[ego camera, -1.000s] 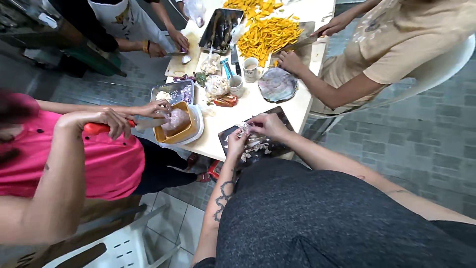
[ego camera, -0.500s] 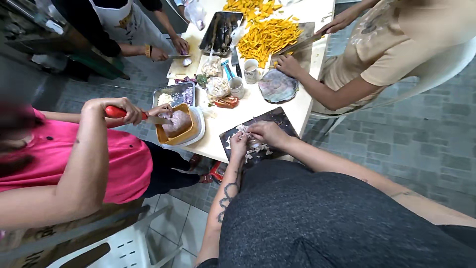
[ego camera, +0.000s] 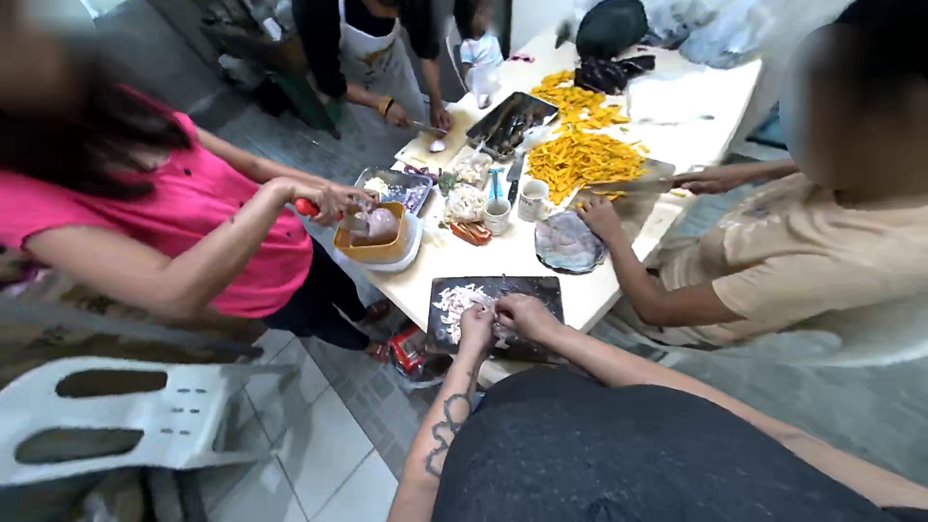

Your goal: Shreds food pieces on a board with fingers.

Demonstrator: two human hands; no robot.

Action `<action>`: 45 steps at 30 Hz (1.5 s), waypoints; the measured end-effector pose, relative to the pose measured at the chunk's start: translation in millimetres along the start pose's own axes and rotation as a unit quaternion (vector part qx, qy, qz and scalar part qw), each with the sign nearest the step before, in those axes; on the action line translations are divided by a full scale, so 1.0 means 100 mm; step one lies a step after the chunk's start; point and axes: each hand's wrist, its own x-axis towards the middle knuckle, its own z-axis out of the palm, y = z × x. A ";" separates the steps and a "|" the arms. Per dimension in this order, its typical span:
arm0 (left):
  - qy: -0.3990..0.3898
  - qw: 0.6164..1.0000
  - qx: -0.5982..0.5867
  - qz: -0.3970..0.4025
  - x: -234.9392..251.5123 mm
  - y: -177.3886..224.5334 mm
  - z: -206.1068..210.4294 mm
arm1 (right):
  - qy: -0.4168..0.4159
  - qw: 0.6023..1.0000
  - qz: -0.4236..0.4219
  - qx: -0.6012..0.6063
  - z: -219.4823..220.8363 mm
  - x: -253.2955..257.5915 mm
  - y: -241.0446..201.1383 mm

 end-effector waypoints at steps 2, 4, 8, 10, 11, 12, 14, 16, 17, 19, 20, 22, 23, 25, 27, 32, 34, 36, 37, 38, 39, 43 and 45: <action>0.049 0.998 -0.030 0.003 -0.10 0.01 0.15 | -0.025 0.999 -0.025 -0.026 -0.14 -0.09 0.07; 0.108 0.993 -0.051 -0.004 -0.17 0.02 0.23 | -0.049 0.997 -0.043 -0.052 -0.20 -0.18 0.13; 0.143 0.989 -0.039 -0.008 -0.27 -0.06 0.24 | -0.059 0.996 -0.046 -0.051 -0.14 -0.26 0.30; 0.140 0.990 0.009 0.003 -0.30 -0.06 0.22 | -0.081 0.996 -0.022 -0.038 -0.12 -0.14 0.41; 0.141 0.989 0.036 0.008 -0.31 -0.04 0.21 | -0.101 0.994 -0.008 -0.037 -0.12 -0.06 0.47; 0.143 0.988 0.061 0.008 -0.33 -0.01 0.20 | -0.116 0.993 -0.001 -0.035 -0.11 0.00 0.53; 0.146 0.982 0.122 -0.005 -0.37 0.06 0.20 | -0.119 0.993 0.006 -0.019 -0.11 0.03 0.59; 0.119 0.973 0.198 -0.017 -0.36 0.13 0.19 | -0.084 0.995 0.009 0.047 -0.15 0.00 0.57; 0.093 0.967 0.235 -0.019 -0.35 0.14 0.18 | -0.074 0.993 0.002 0.096 -0.17 -0.02 0.54; 0.032 0.957 0.287 -0.009 -0.30 0.17 0.19 | -0.073 0.982 -0.034 0.168 -0.16 0.03 0.50; 0.012 0.953 0.302 -0.001 -0.26 0.18 0.20 | -0.069 0.980 -0.053 0.179 -0.13 0.06 0.49; -0.005 0.947 0.322 0.016 -0.22 0.19 0.17 | -0.058 0.985 -0.064 0.152 -0.11 0.09 0.44; -0.009 0.943 0.331 0.025 -0.20 0.20 0.14 | -0.055 0.987 -0.052 0.140 -0.11 0.09 0.40; -0.018 0.935 0.353 0.038 -0.17 0.23 0.10 | -0.043 0.990 -0.019 0.133 -0.12 0.08 0.33; -0.027 0.927 0.369 0.050 -0.12 0.23 0.06 | -0.023 0.988 0.006 0.150 -0.09 0.09 0.30; -0.044 0.910 0.405 0.080 0.07 0.14 0.00 | 0.039 0.977 0.049 0.203 0.11 0.11 0.28; -0.041 0.900 0.428 0.072 0.09 0.11 0.04 | 0.032 0.981 0.074 0.176 0.13 0.11 0.25; -0.029 0.892 0.447 0.064 0.08 0.15 0.11 | 0.016 0.987 0.085 0.135 0.07 0.13 0.22; -0.023 0.889 0.454 0.061 0.08 0.18 0.13 | 0.008 0.990 0.081 0.113 0.03 0.17 0.20; -0.019 0.887 0.458 0.057 0.08 0.19 0.13 | -0.005 0.993 0.076 0.094 0.00 0.21 0.19; -0.019 0.887 0.458 0.050 0.09 0.18 0.12 | -0.019 0.994 0.074 0.078 0.00 0.24 0.18; -0.016 0.898 0.440 0.024 0.11 0.16 0.18 | -0.040 0.996 0.064 0.053 -0.09 0.30 0.25; -0.005 0.902 0.431 0.010 0.08 0.15 0.19 | -0.057 0.997 0.037 0.047 -0.10 0.34 0.28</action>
